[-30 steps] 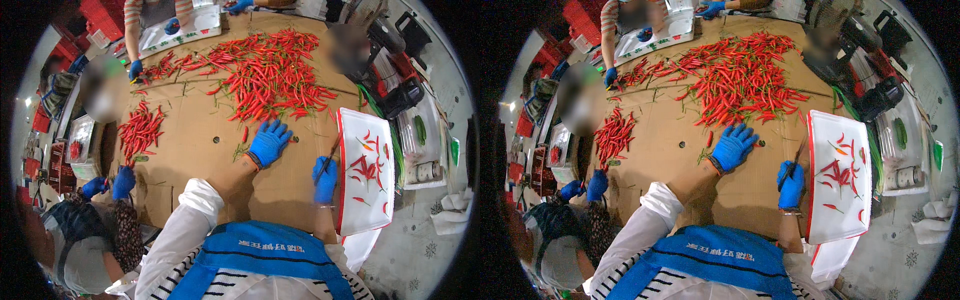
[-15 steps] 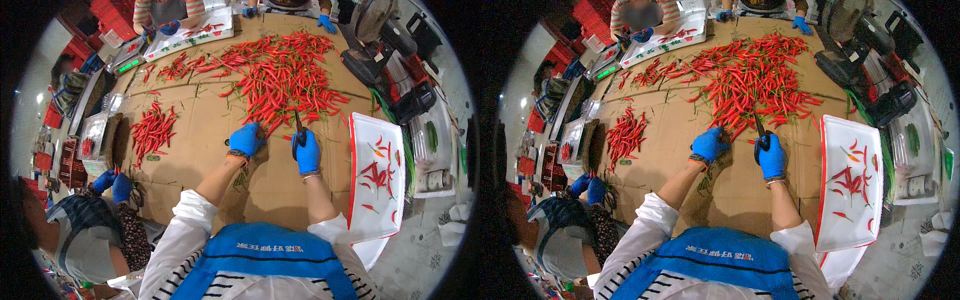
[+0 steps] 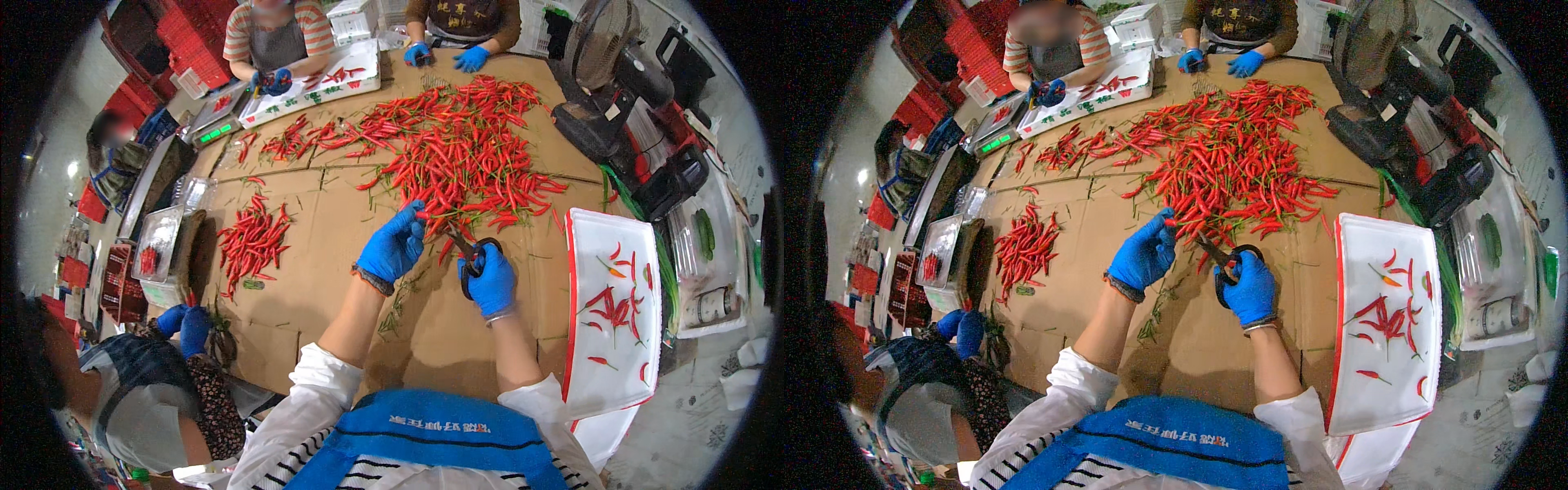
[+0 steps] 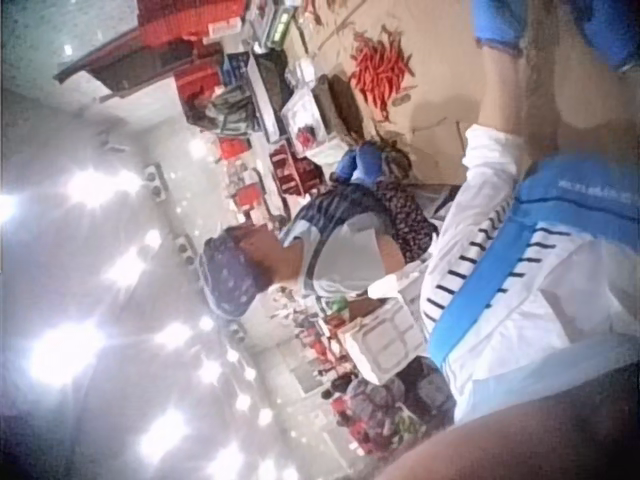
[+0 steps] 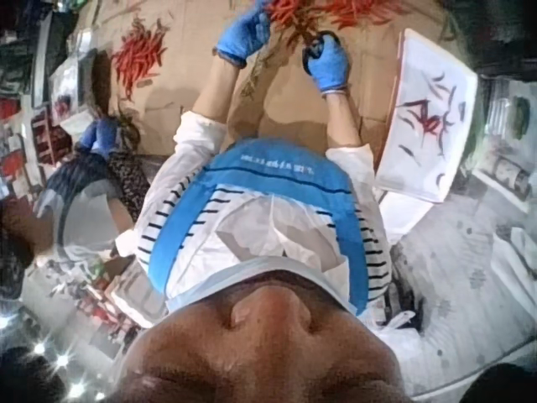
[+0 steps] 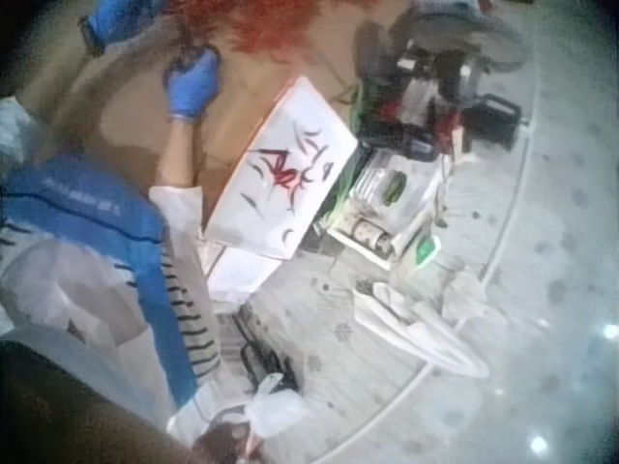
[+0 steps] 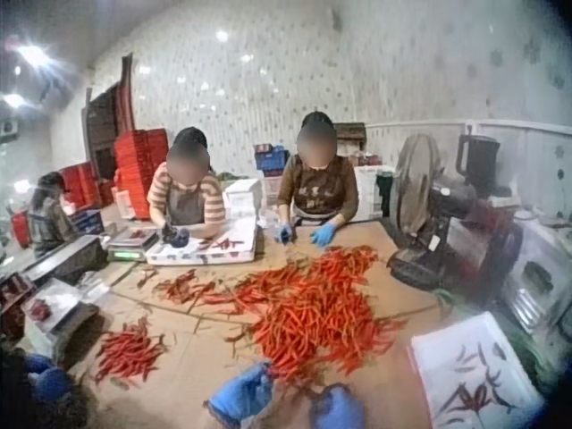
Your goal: The person trims the stems off red chili peppers using scissors and places the trimmed peppers into a white tray. The person also gathers and discards the cut stems into a nearby basket.
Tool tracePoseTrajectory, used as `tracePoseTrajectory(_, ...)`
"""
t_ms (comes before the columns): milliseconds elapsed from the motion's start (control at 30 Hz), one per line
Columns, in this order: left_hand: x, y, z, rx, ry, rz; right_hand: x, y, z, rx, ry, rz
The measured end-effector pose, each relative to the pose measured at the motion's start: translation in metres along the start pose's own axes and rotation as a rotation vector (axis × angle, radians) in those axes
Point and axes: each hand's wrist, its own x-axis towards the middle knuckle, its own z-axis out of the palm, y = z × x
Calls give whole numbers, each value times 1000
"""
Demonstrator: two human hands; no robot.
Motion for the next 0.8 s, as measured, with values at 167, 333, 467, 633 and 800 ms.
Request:
tracePoseTrajectory(167,9,-19,0,-59,-53,-84,0,2,-2,16,19,-2)
tracePoseTrajectory(333,21,-31,-19,-52,-46,-154,0,-5,-5,39,-7,41)
tracePoseTrajectory(467,21,-32,-23,-124,-112,-204,0,-7,-7,5,-68,123)
tracePoseTrajectory(633,23,-22,-33,-66,-91,-40,-1,3,0,-7,-11,138)
tracePoseTrajectory(800,23,50,-39,35,45,290,2,8,12,62,70,191)
